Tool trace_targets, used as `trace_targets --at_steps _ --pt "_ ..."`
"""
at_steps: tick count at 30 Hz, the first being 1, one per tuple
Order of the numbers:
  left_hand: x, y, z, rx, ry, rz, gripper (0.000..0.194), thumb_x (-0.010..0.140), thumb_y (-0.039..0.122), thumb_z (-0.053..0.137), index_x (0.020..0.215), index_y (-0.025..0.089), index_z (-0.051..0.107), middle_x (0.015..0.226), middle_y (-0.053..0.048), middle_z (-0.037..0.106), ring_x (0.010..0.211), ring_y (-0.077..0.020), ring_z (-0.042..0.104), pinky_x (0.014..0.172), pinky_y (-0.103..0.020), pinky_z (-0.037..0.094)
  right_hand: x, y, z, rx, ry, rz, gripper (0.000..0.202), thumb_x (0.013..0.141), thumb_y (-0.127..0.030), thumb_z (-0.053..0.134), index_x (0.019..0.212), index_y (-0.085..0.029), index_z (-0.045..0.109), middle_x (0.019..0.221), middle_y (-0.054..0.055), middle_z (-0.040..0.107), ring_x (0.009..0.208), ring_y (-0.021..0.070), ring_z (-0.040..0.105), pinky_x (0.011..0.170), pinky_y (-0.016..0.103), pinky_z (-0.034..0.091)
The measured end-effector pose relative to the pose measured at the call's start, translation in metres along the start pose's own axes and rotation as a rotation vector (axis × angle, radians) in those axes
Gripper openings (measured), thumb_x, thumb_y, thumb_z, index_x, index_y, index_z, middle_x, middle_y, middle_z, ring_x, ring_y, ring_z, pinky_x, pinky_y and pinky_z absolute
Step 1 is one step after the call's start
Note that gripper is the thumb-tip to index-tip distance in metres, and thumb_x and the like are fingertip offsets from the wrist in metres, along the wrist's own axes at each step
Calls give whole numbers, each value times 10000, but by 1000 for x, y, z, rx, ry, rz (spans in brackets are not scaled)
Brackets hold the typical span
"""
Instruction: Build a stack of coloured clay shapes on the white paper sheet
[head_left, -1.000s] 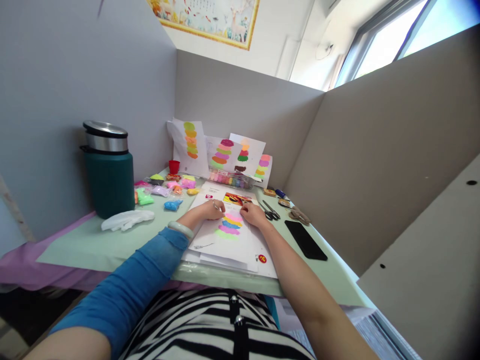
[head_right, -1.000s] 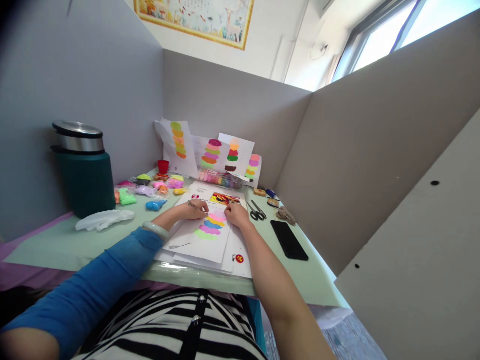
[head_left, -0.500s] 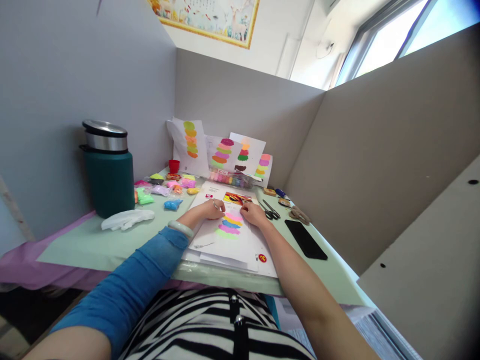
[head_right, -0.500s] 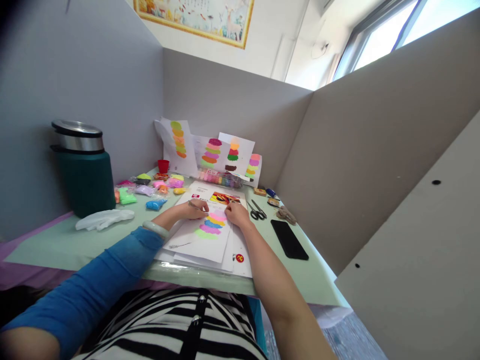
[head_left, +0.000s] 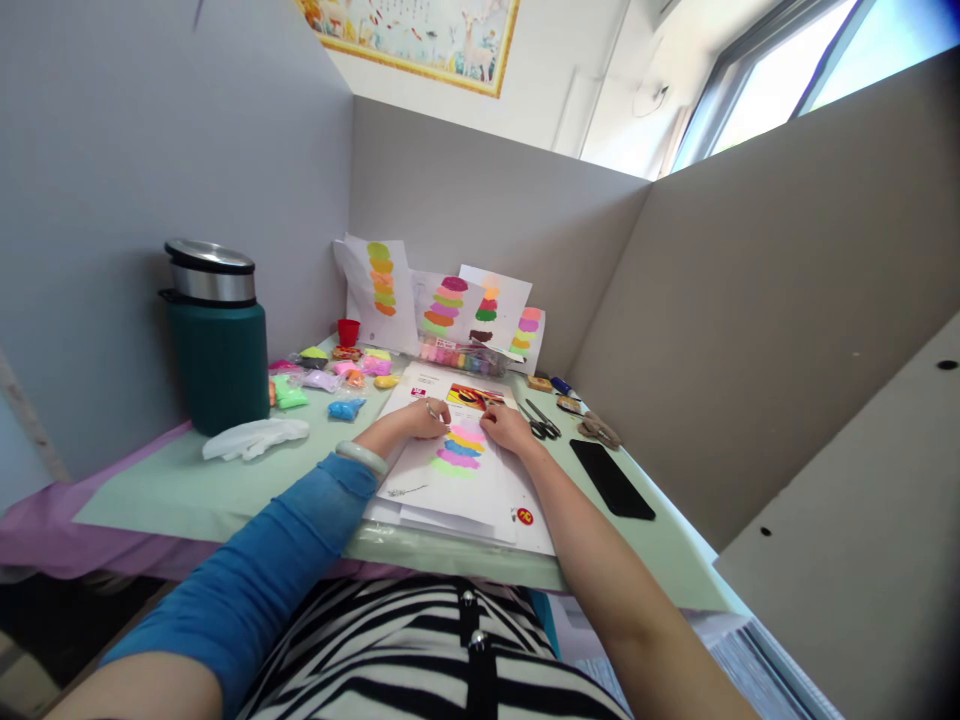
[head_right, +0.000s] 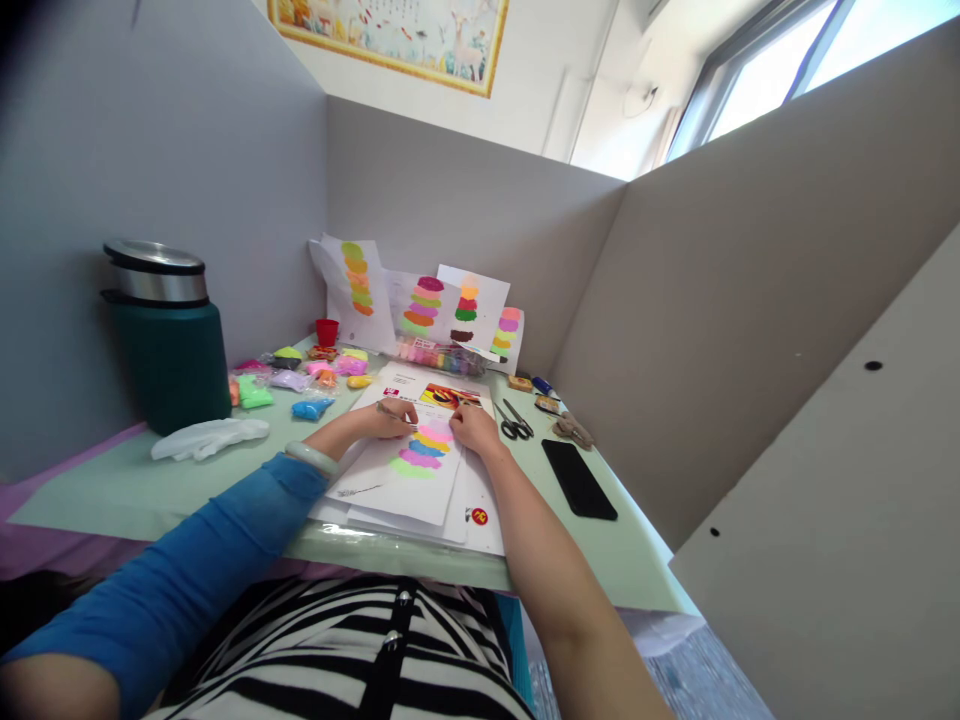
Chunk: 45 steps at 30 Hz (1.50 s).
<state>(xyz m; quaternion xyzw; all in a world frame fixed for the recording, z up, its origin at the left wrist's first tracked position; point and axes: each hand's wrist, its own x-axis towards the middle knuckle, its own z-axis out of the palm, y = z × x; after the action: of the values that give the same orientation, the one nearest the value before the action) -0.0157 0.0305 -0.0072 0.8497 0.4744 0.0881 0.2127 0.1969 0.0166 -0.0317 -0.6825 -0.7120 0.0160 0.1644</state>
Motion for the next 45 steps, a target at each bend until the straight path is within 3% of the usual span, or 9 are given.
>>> trace_targets --at_steps 27,45 --pt "0 -1 1 1 14 21 343 726 315 550 1039 186 607 681 -15 638 585 -141 570 469 -199 373 -7 -6 -7 3 -9 6 182 816 -275 510 894 -208 661 995 48 658 863 172 570 639 231 347" --pt "0 -1 1 85 41 57 343 751 312 547 1061 179 616 769 -33 669 667 -153 591 549 -211 405 -8 -7 -8 -1 -7 -3 187 812 -277 512 898 -208 662 1004 45 657 856 171 565 618 230 335"
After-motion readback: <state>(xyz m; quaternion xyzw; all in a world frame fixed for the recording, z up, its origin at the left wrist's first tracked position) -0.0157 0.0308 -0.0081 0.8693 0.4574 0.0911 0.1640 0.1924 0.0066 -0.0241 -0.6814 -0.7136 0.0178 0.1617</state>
